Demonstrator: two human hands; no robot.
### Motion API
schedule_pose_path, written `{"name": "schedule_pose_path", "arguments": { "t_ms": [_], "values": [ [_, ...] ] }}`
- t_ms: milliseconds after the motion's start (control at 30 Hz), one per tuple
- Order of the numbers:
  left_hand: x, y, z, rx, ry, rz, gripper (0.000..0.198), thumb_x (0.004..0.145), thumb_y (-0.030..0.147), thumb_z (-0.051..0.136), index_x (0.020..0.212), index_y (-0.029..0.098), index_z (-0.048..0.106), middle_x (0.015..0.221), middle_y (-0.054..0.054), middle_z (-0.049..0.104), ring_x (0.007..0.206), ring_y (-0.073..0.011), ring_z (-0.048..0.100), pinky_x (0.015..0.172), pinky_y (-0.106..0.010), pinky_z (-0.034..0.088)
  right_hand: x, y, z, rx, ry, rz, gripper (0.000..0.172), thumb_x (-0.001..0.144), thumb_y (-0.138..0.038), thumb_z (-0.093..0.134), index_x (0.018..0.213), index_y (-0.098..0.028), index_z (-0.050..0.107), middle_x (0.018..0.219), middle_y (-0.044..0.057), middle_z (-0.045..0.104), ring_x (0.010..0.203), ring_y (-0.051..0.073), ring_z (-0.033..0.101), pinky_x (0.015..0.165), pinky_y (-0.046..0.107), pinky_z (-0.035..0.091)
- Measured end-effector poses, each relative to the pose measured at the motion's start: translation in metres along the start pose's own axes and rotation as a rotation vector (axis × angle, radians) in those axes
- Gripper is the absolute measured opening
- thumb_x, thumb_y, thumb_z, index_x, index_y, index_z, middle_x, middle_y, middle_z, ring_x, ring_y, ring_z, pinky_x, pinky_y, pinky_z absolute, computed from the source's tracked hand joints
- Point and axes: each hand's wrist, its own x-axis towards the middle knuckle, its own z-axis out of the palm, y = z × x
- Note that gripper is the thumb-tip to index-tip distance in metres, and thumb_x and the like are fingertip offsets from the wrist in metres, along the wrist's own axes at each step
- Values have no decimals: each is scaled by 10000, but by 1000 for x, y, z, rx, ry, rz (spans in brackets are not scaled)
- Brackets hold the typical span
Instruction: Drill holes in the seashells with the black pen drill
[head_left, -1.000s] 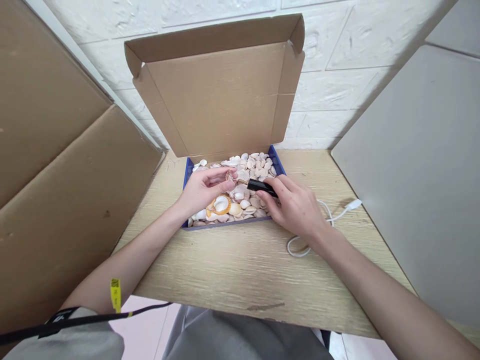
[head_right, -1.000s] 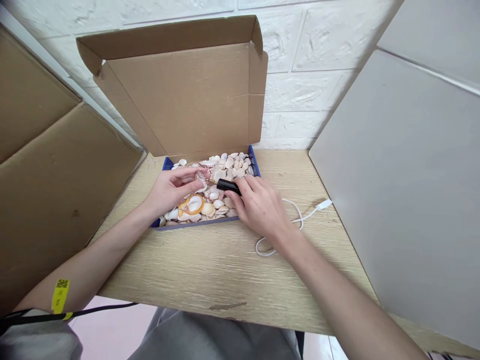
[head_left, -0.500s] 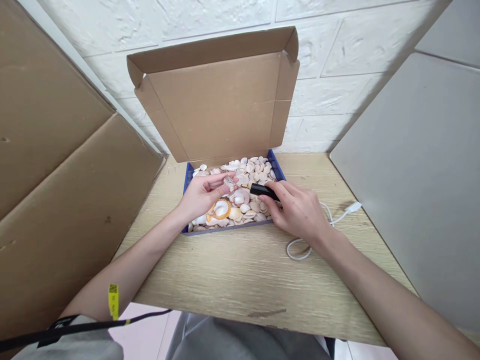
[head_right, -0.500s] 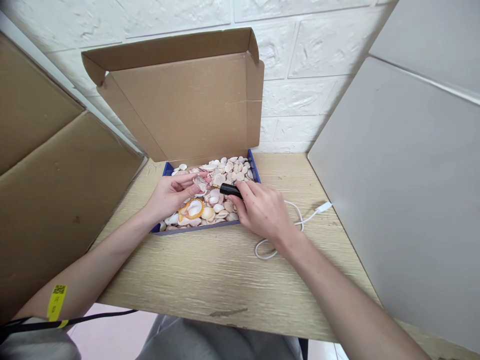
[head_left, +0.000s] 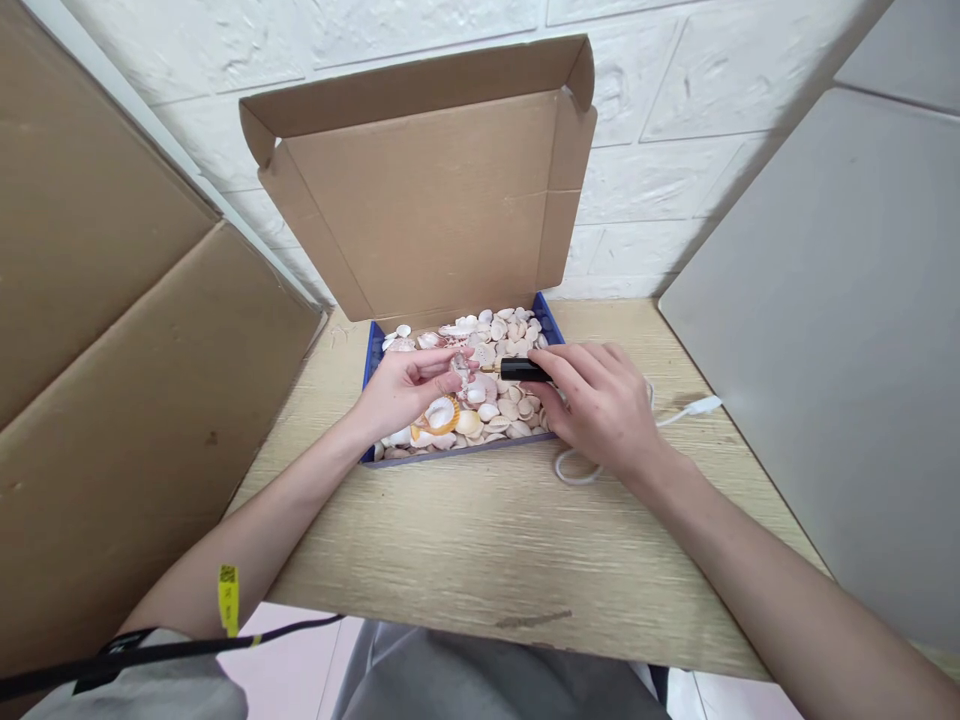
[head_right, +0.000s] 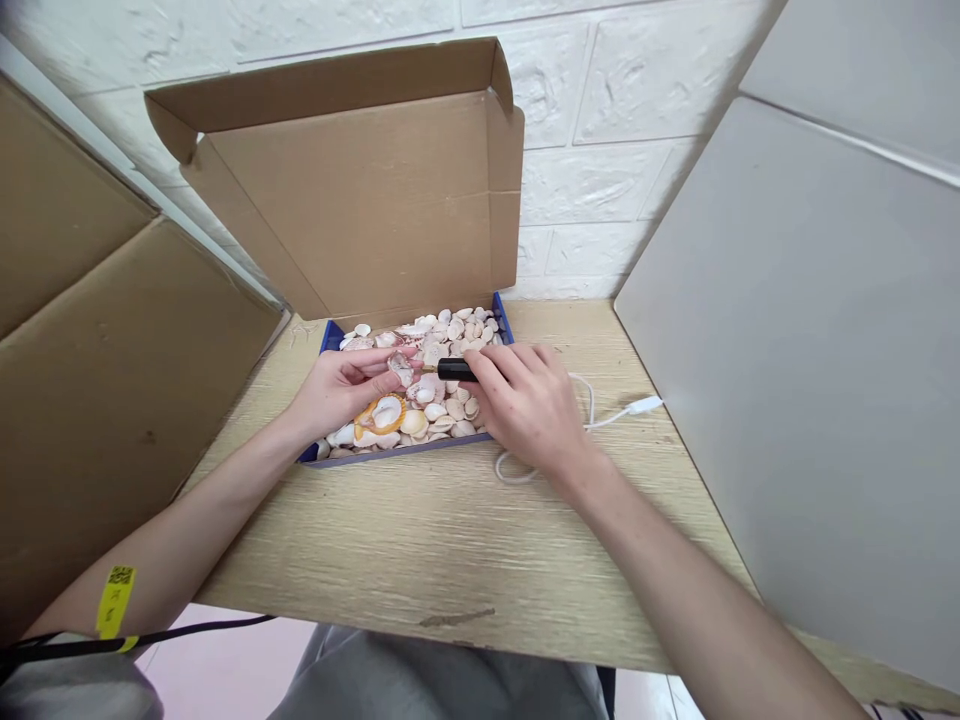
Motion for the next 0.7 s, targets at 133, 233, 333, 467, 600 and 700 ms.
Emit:
{"name": "schedule_pose_path", "arguments": {
  "t_ms": [133, 233, 333, 467, 600, 700],
  "values": [
    [-2, 2, 0, 34, -86, 26, 341, 760, 274, 690, 1070, 131, 692, 951, -80, 741, 793, -168, 680, 743, -277, 552, 3, 5, -3, -36, 59, -57, 184, 850, -195, 566, 1030, -162, 552, 966, 41, 677, 873, 187, 570, 757, 326, 373],
    [-2, 2, 0, 56, -144, 50, 314, 767, 289, 685, 1038, 132, 708, 947, -87, 740, 841, -188, 680, 743, -273, 547, 3, 7, -2, -31, 38, -51, 180, 861, -226, 544, 1032, -171, 553, 983, 53, 676, 894, 201, 561, 758, 336, 368],
    [-3, 0, 0, 34, -168, 66, 315, 769, 280, 684, 1050, 138, 704, 958, -93, 739, 878, -191, 679, 763, -269, 544, 2, 10, 0, -1, -37, -9, 198, 882, -285, 499, 1022, -165, 572, 1000, 72, 667, 843, 200, 560, 697, 325, 364],
    [-3, -2, -1, -8, -144, 64, 334, 758, 296, 698, 1055, 144, 701, 1029, -106, 723, 915, -196, 677, 797, -280, 544, -2, 10, 2, 19, -138, 37, 281, 910, -363, 435, 988, -153, 605, 832, 57, 658, 712, 179, 544, 609, 302, 344],
    [-3, -2, -1, -47, -122, 27, 407, 748, 312, 707, 1116, 141, 669, 981, -98, 737, 926, -217, 681, 818, -324, 553, -2, 10, 1, 7, -149, 30, 298, 917, -379, 430, 967, -152, 617, 775, 46, 643, 681, 168, 543, 586, 291, 340],
    [-3, -1, -1, -52, -135, 20, 379, 759, 294, 701, 1109, 151, 673, 976, -85, 740, 905, -202, 689, 813, -298, 552, 0, 11, -1, -11, -88, -39, 267, 899, -365, 485, 999, -145, 601, 817, 52, 657, 701, 167, 542, 613, 293, 357]
  ]
}}
